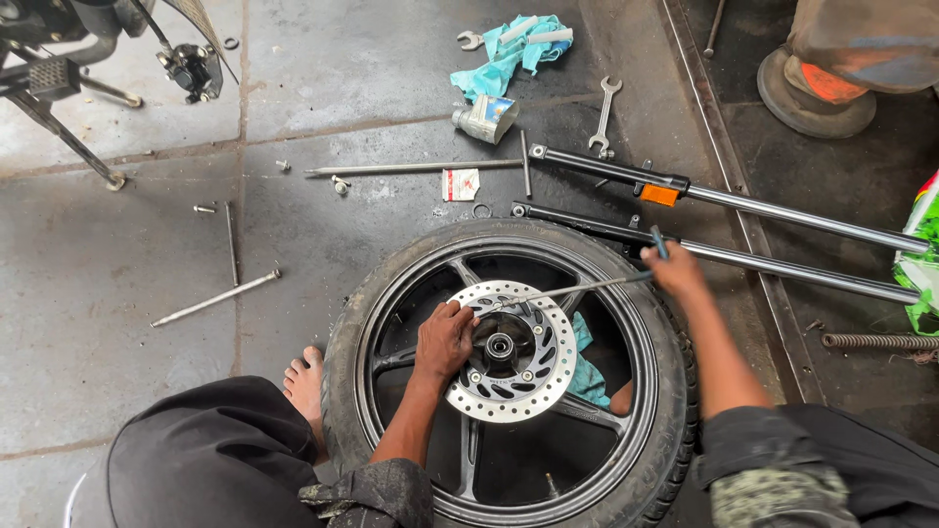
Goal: The person inserts small components into the center of a motorcycle wheel hub, wipes the brake disc with a cloth, and uses a T-handle wrench to tighten several bolts on the brake disc.
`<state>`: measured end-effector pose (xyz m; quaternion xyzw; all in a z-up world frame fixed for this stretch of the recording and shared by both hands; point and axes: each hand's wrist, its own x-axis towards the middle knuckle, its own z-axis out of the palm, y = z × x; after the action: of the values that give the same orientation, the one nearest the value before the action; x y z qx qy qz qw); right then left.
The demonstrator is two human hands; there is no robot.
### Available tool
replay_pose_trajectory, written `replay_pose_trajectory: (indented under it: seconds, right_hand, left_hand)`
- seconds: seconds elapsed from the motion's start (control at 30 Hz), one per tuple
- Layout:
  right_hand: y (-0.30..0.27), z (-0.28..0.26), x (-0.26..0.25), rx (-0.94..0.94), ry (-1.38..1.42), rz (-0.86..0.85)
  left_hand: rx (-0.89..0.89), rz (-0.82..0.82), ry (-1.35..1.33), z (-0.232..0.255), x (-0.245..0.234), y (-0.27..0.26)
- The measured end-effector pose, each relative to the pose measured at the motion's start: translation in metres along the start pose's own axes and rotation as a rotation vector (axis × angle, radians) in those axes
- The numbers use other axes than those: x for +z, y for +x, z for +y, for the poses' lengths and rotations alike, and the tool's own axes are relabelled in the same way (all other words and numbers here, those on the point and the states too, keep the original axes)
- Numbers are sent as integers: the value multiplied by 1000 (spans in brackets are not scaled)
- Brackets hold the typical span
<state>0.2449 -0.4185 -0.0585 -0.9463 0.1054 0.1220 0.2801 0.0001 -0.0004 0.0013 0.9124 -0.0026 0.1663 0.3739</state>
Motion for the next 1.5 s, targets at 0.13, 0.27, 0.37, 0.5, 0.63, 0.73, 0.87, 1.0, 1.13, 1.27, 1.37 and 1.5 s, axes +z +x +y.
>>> replay_pose_trajectory:
  seconds: [0.13, 0.27, 0.37, 0.5, 0.63, 0.73, 0.87, 1.0, 1.13, 1.27, 1.37, 1.5]
  right_hand:
    - [-18, 18, 21, -53, 81, 222]
    - [-32, 20, 21, -27, 84, 258]
    - [-34, 15, 18, -15, 75, 278]
    - [-38, 14, 16, 19, 60, 277]
    - [-41, 12, 15, -35, 54, 321]
    - [-43, 17, 15, -21, 73, 308]
    - [-43, 15, 11, -32, 80, 321]
    - [-39, 13, 13, -19, 61, 325]
    - [-36, 15, 16, 0, 70, 309]
    - [-43, 13, 15, -16, 41, 308]
    - [-47, 10, 13, 10, 43, 285]
    - [-49, 18, 14, -10, 7, 318]
  left_hand:
    - [16, -2, -2, 1, -1, 0]
    - [13, -3, 5, -4, 2, -2]
    - [15, 3, 46, -8, 9, 0]
    - [-76, 9, 129, -4, 19, -7]
    - [-134, 133, 144, 13, 32, -12]
    - [-158, 145, 157, 26, 30, -16]
    - [73, 11, 67, 58, 29, -19]
    - [467, -372, -133, 101, 59, -38]
    - [672, -569, 61, 132, 90, -64]
    - [362, -580, 151, 138, 143, -91]
    - [249, -637, 148, 129, 186, -89]
    - [269, -610, 194, 126, 189, -80]
